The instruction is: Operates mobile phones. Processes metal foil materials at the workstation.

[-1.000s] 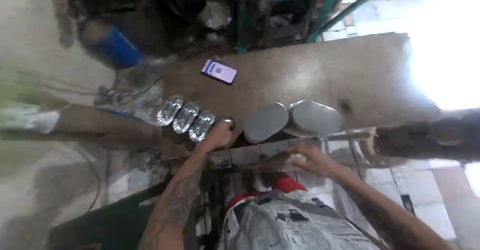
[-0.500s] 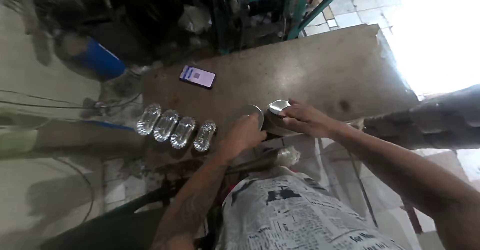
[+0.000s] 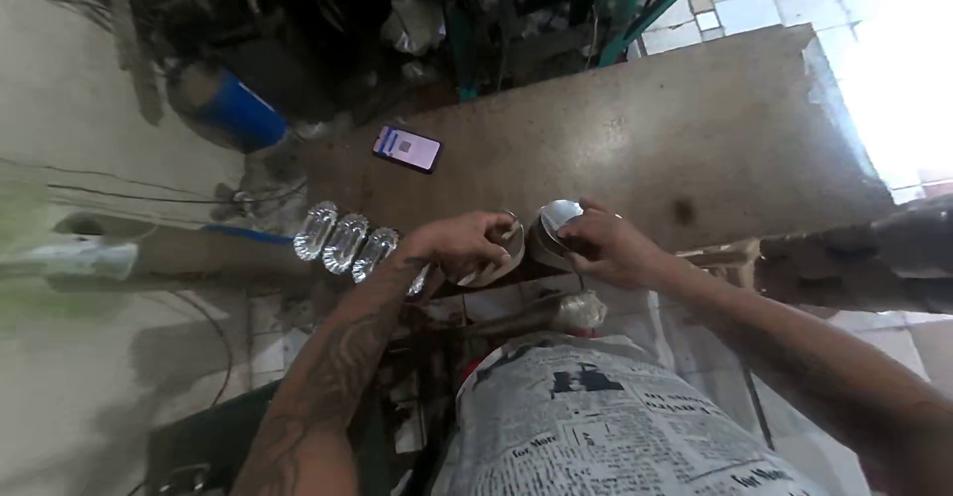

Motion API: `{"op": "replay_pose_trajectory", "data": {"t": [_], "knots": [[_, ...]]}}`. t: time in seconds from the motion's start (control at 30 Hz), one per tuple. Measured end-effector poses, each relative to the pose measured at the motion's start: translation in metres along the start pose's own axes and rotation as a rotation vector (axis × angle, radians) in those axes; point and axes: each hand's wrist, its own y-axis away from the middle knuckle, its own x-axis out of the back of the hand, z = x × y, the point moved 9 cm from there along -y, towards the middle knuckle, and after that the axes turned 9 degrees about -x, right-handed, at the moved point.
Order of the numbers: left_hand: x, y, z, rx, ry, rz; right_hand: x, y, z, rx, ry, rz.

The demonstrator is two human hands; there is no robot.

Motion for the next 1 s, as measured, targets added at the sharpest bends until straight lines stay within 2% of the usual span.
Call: {"op": "replay_pose_trajectory", "data": {"t": [0.13,0.17,0.2,0.23,0.27,0.3,0.33,0.37,0.4,0.47,0.53,0.57,0.6,0.67,0.7,0.73,0.77,0.8,0.87,0.9,0.93,1.0], "knots": [[-0.009,0.017,0.021,0.071,-0.483,0.258,-0.005,0.007,-0.02,-0.026,0.304,0.055],[-0.016,0.035,0.036,0.019,-0.561,0.369,0.005,0.01,-0.035,-0.044,0.315,0.118],[-0.024,0.06,0.052,-0.077,-0.533,0.505,0.017,0.014,-0.052,-0.058,0.255,0.201],[-0.03,0.089,0.062,-0.216,-0.369,0.67,0.026,0.02,-0.068,-0.072,0.11,0.285],[-0.036,0.114,0.057,-0.353,-0.093,0.844,0.027,0.026,-0.078,-0.126,-0.146,0.34],[-0.044,0.129,0.041,-0.44,0.233,0.987,0.016,0.029,-0.082,-0.232,-0.517,0.341],[-0.053,0.133,0.02,-0.446,0.515,1.051,-0.009,0.03,-0.085,-0.363,-0.913,0.335],[-0.065,0.132,-0.004,-0.404,0.718,1.082,-0.04,0.031,-0.089,-0.506,-1.17,0.325],[-0.08,0.13,-0.024,-0.335,0.852,1.094,-0.069,0.032,-0.096,-0.634,-1.274,0.317],[-0.104,0.134,-0.05,-0.179,0.99,1.103,-0.112,0.037,-0.108,-0.8,-1.264,0.209],[-0.118,0.15,-0.063,-0.12,1.108,1.111,-0.127,0.04,-0.117,-0.771,-1.198,-0.044],[-0.124,0.156,-0.068,-0.161,1.203,1.131,-0.13,0.04,-0.123,-0.698,-1.211,-0.167],[-0.131,0.154,-0.072,-0.276,1.33,1.13,-0.133,0.04,-0.127,-0.63,-1.272,-0.242],[-0.141,0.137,-0.08,-0.473,1.462,1.134,-0.142,0.042,-0.125,-0.583,-1.421,-0.285],[-0.145,0.124,-0.088,-0.468,1.461,1.13,-0.146,0.046,-0.113,-0.604,-1.386,-0.256],[-0.148,0.109,-0.101,-0.372,1.393,1.116,-0.148,0.052,-0.092,-0.628,-1.219,-0.216],[-0.153,0.09,-0.118,-0.215,1.169,1.045,-0.145,0.063,-0.066,-0.609,-0.917,-0.216],[-0.158,0.064,-0.136,-0.063,0.857,0.872,-0.144,0.079,-0.041,-0.542,-0.568,-0.291],[-0.172,0.006,-0.179,0.177,0.354,0.54,-0.155,0.128,0.002,-0.506,-0.039,-0.597],[-0.176,-0.024,-0.202,0.234,0.191,0.426,-0.16,0.157,0.021,-0.564,0.118,-0.759],[-0.176,-0.053,-0.221,0.258,0.079,0.37,-0.161,0.185,0.037,-0.619,0.196,-0.843],[-0.172,-0.085,-0.246,0.372,0.029,0.351,-0.166,0.231,0.056,-0.69,0.163,-0.852]]}}
